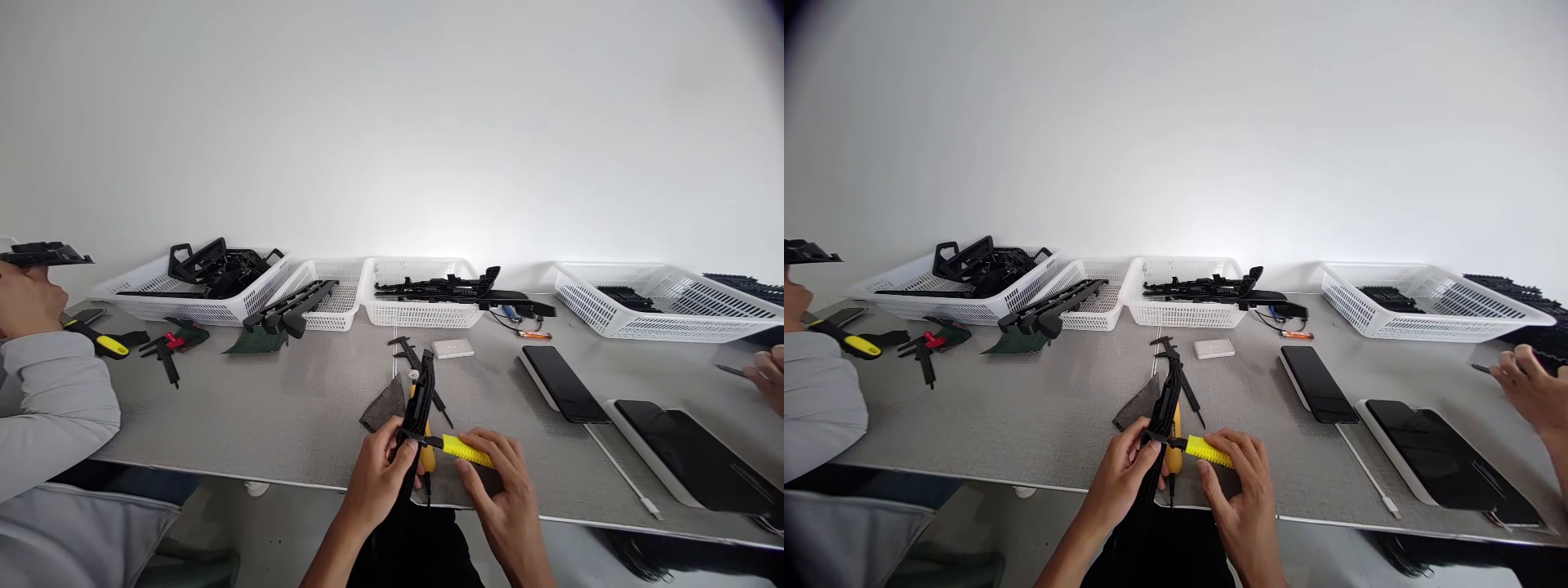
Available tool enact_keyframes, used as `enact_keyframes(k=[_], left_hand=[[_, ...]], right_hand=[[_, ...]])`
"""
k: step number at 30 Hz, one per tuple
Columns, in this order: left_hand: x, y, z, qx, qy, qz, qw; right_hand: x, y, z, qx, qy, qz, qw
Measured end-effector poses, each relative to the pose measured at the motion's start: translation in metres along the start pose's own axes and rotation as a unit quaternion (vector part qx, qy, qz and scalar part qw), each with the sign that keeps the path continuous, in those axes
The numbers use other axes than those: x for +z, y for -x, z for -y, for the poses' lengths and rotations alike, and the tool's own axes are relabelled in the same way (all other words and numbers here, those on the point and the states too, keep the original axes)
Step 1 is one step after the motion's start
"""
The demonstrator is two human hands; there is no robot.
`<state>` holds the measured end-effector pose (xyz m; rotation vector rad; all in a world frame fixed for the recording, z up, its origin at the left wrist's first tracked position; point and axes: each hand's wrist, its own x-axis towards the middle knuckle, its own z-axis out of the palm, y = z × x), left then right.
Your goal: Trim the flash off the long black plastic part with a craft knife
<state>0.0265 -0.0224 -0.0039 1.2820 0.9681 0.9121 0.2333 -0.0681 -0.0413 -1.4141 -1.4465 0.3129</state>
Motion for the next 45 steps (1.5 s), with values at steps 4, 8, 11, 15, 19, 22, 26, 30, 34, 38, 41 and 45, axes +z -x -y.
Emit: enact_keyframes(k=[4,8,11,15,19,22,26,30,34,38,41,45], left_hand=[[0.0,-0.001,-0.003,-0.001,-0.011,0.006,1.0],[-0.001,0.0,-0.007,0.007,-0.018,0.015,1.0],[-0.002,0.001,-0.008,0.011,-0.014,0.027,0.999],[-0.003,0.0,-0.007,0.008,-0.006,0.038,0.999],[-0.002,0.001,-0.007,0.0,-0.002,0.034,0.999],[-0.001,0.001,-0.01,0.003,-0.004,0.04,0.999],[-0.001,0.001,-0.012,0.009,-0.004,0.037,0.999],[-0.001,0.0,-0.01,0.006,-0.006,0.034,0.999],[-0.001,0.001,-0.009,0.003,-0.006,0.028,1.0],[-0.001,0.001,-0.01,0.002,-0.012,0.035,0.999],[-0.003,0.001,-0.008,0.003,-0.021,0.042,0.999],[-0.006,0.001,-0.002,0.005,-0.019,0.048,0.999]], right_hand=[[0.002,0.0,0.0,0.02,-0.016,-0.004,1.0],[0.002,0.0,0.0,0.035,-0.025,0.005,0.999],[0.001,-0.001,0.001,0.038,-0.027,0.015,0.999],[0.001,-0.002,0.002,0.05,-0.024,0.021,0.998],[0.001,-0.001,0.0,0.063,-0.029,-0.012,0.998],[0.002,0.0,-0.001,0.076,-0.031,-0.037,0.996],[0.002,0.0,0.0,0.066,-0.037,-0.03,0.997],[0.001,0.0,0.001,0.061,-0.04,-0.028,0.997],[0.001,0.001,0.0,0.056,-0.04,-0.022,0.997],[0.001,0.002,-0.001,0.05,-0.04,-0.022,0.998],[0.001,0.002,0.0,0.048,-0.038,-0.023,0.998],[0.001,-0.001,0.002,0.04,-0.036,-0.007,0.999]])
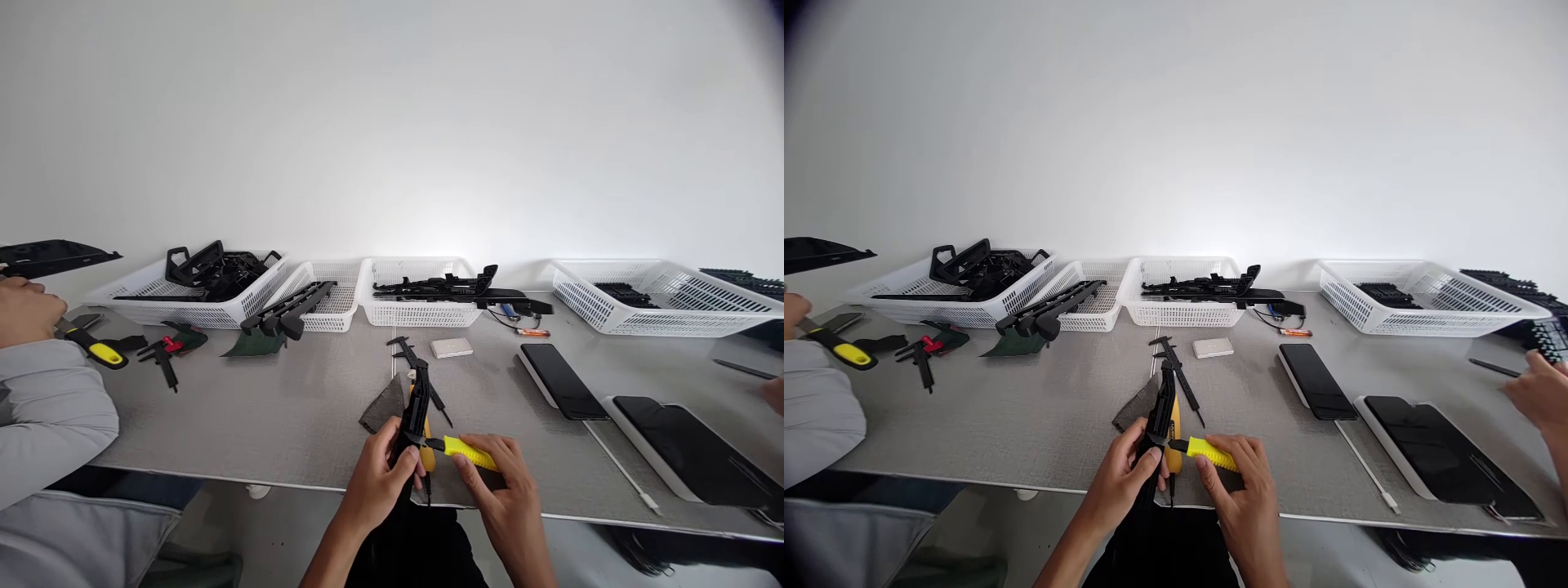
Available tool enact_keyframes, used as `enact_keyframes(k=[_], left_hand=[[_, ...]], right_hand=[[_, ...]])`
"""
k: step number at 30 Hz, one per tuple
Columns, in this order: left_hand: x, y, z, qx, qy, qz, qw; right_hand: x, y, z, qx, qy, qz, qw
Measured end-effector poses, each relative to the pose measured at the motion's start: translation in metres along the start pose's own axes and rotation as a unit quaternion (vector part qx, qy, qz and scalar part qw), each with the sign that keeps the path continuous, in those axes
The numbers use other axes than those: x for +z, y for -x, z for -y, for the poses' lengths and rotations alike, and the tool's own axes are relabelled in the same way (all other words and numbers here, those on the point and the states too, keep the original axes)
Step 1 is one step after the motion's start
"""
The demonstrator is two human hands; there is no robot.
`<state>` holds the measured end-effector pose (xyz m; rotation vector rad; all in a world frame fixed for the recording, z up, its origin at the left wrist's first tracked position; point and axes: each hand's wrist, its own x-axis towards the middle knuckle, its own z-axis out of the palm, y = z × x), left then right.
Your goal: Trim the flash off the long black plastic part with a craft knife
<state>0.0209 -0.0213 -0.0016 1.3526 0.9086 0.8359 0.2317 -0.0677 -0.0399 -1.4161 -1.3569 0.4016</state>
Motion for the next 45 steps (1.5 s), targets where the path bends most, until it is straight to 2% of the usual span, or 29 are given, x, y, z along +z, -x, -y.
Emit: enact_keyframes(k=[8,17,24,26,30,35,45], left_hand=[[-0.0017,-0.0006,-0.007,0.005,-0.009,0.021,1.0],[-0.0006,0.0005,-0.0058,0.005,-0.013,0.005,1.0],[-0.0009,0.0,-0.005,0.009,-0.027,0.003,1.0],[-0.0007,-0.0001,-0.0049,0.008,-0.02,0.004,1.0],[-0.0001,0.0005,-0.0047,0.005,-0.017,0.011,1.0],[-0.0001,0.0015,-0.0041,0.006,-0.005,0.013,1.0],[0.0031,-0.0029,-0.0095,0.007,0.011,0.003,1.0]], right_hand=[[-0.002,-0.0007,0.0002,-0.01,0.002,0.003,1.0],[-0.0024,-0.0025,0.0003,-0.025,0.003,0.01,1.0],[-0.0059,-0.0039,0.0006,-0.006,-0.003,0.036,0.999],[-0.0053,-0.0041,0.0004,0.025,-0.008,0.02,0.999],[-0.0022,-0.004,0.0014,0.099,-0.02,-0.048,0.994],[-0.0016,-0.0041,0.0057,0.094,-0.017,-0.031,0.995],[-0.0002,-0.0018,-0.0008,0.105,-0.027,-0.059,0.992]])
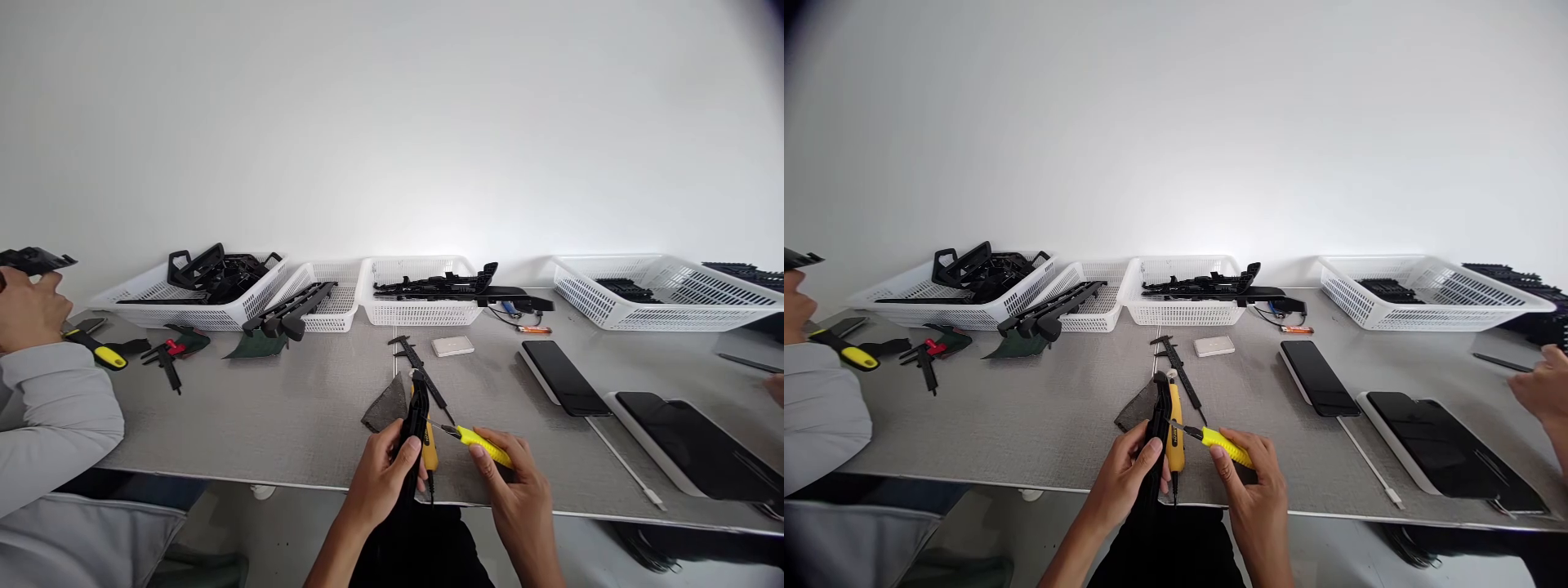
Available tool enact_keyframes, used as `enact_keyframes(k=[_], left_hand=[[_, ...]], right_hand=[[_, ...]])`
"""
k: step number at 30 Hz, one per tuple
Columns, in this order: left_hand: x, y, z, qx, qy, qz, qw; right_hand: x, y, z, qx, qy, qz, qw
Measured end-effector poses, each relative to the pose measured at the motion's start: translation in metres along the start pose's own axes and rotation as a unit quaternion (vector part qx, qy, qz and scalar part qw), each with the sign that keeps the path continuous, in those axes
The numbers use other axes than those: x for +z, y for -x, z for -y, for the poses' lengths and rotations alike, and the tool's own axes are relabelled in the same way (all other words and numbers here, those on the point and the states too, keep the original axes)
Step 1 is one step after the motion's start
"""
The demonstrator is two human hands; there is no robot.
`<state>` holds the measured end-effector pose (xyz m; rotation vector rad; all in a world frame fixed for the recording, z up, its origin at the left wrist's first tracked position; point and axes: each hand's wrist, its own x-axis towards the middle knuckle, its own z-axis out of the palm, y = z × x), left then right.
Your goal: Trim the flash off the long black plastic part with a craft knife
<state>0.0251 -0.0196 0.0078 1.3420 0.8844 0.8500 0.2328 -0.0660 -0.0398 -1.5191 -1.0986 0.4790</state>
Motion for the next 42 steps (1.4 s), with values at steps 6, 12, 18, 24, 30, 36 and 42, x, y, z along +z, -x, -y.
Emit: enact_keyframes(k=[6,12,18,24,30,36,42], left_hand=[[-0.002,0.0,0.0,0.001,0.004,0.013,1.0],[-0.002,0.0,0.0,-0.001,0.011,0.015,1.0],[-0.002,0.001,0.001,-0.002,0.009,0.013,1.0],[-0.003,0.001,0.001,0.002,0.0,0.016,1.0],[-0.005,0.004,0.007,0.015,0.032,0.031,0.999],[-0.007,0.004,0.013,0.01,0.039,0.041,0.998],[-0.006,0.006,0.01,0.022,0.011,0.047,0.999]], right_hand=[[-0.002,-0.001,0.0,0.005,-0.001,0.004,1.0],[-0.002,-0.001,0.002,-0.004,0.002,0.009,1.0],[0.001,0.001,0.002,-0.012,0.004,-0.021,1.0],[0.002,0.002,0.005,-0.054,0.017,-0.033,0.998],[0.002,0.003,0.004,-0.075,0.023,-0.04,0.996],[0.0,0.003,-0.001,-0.037,0.011,-0.043,0.998],[0.0,0.004,0.0,-0.07,0.013,-0.028,0.997]])
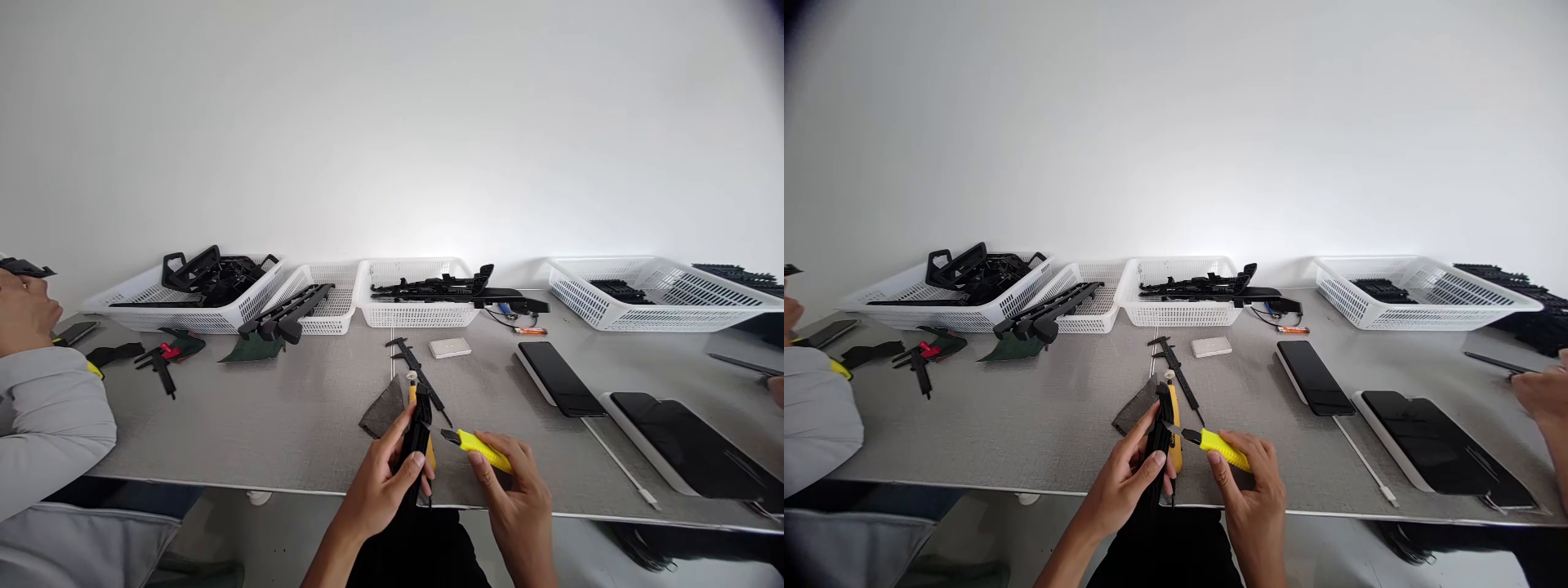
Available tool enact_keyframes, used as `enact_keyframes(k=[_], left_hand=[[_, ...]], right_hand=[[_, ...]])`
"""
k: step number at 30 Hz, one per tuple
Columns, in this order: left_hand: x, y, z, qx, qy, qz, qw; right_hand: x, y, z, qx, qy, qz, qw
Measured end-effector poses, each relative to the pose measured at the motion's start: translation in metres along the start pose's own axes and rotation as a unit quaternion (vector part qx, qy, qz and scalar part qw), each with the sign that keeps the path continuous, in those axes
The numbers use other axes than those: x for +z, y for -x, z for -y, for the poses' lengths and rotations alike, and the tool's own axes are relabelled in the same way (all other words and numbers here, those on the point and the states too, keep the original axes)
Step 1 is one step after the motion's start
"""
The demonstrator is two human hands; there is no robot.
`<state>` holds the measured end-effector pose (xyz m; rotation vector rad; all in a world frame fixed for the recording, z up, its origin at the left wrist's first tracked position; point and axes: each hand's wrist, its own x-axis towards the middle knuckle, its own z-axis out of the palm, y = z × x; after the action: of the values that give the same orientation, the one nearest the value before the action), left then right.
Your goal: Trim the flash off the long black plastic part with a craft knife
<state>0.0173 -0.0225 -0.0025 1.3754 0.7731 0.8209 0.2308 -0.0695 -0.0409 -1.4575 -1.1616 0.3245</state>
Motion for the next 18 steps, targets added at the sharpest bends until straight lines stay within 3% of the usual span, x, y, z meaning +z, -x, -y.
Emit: enact_keyframes(k=[7,18], left_hand=[[-0.0015,0.0,0.0039,-0.006,0.046,0.007,0.999],[0.0004,0.0023,0.0093,-0.004,0.034,-0.001,0.999]], right_hand=[[0.0,0.0006,-0.0033,-0.023,-0.002,-0.007,1.0],[-0.0018,0.0014,-0.0037,-0.052,-0.009,-0.005,0.999]])
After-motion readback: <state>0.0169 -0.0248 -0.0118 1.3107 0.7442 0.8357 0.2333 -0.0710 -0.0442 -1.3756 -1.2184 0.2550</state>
